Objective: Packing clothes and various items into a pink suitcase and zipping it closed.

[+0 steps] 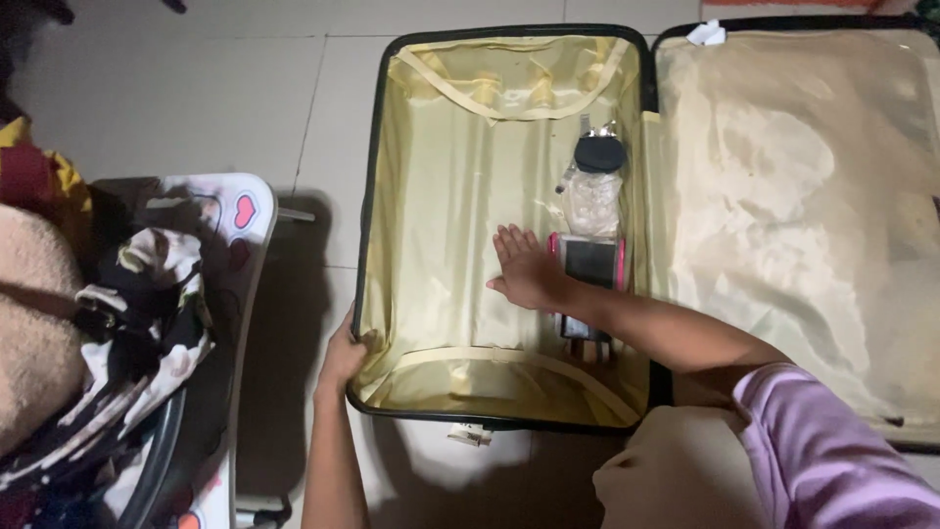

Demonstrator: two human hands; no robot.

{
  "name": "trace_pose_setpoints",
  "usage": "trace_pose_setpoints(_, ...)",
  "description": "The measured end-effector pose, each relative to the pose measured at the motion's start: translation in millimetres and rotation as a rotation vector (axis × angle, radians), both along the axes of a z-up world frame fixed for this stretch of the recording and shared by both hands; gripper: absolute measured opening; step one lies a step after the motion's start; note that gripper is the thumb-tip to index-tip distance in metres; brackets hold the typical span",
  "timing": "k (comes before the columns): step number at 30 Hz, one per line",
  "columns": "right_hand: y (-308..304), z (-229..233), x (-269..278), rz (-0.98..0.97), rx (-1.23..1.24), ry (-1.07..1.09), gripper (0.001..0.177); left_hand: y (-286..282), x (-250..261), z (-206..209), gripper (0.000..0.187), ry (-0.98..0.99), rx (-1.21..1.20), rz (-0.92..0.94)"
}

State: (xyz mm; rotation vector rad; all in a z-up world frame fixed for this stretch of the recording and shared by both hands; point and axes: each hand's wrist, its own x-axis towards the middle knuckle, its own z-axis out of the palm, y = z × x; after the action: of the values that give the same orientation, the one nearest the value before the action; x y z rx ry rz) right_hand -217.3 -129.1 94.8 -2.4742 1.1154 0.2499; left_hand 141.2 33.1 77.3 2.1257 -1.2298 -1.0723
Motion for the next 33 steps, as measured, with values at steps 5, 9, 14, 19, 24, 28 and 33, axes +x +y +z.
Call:
trace_pose_setpoints(5, 4, 5, -21, -0.114, -0.002, -0.044, 0.084, -7, -14, 26, 0.068, 0.075, 0.140, 0.076)
trace_pose_setpoints(9, 1, 25, -36, -0.195, 0.053, 0.096, 0.084, -5, -3, 10, 0.063, 0.124, 0.048, 0.034)
trace_pose_setpoints(14, 0, 7, -43, -0.184, 0.052, 0.086, 0.085, -4, -6, 13, 0.059, 0.101, 0.034, 0.042)
trace_pose_setpoints(19, 2, -6, -40, -0.118, -0.028, 0.024, 0.083, -3, -11, 19, 0.065, 0.162, 0.022, 0.085)
trace_pose_setpoints(24, 3, -18, -37, -0.113, -0.060, -0.033, 0.082, -3, -8, 13, 0.071, 0.174, 0.063, 0.116)
trace_pose_setpoints(28, 3, -20, -32, -0.093, -0.067, -0.058, 0.082, -1, -5, 5, 0.072, 0.263, 0.037, 0.155)
trace_pose_setpoints(33, 7, -2, -13, -0.087, -0.034, -0.035, 0.083, -1, -5, 6, 0.077, 0.286, 0.057, 0.189)
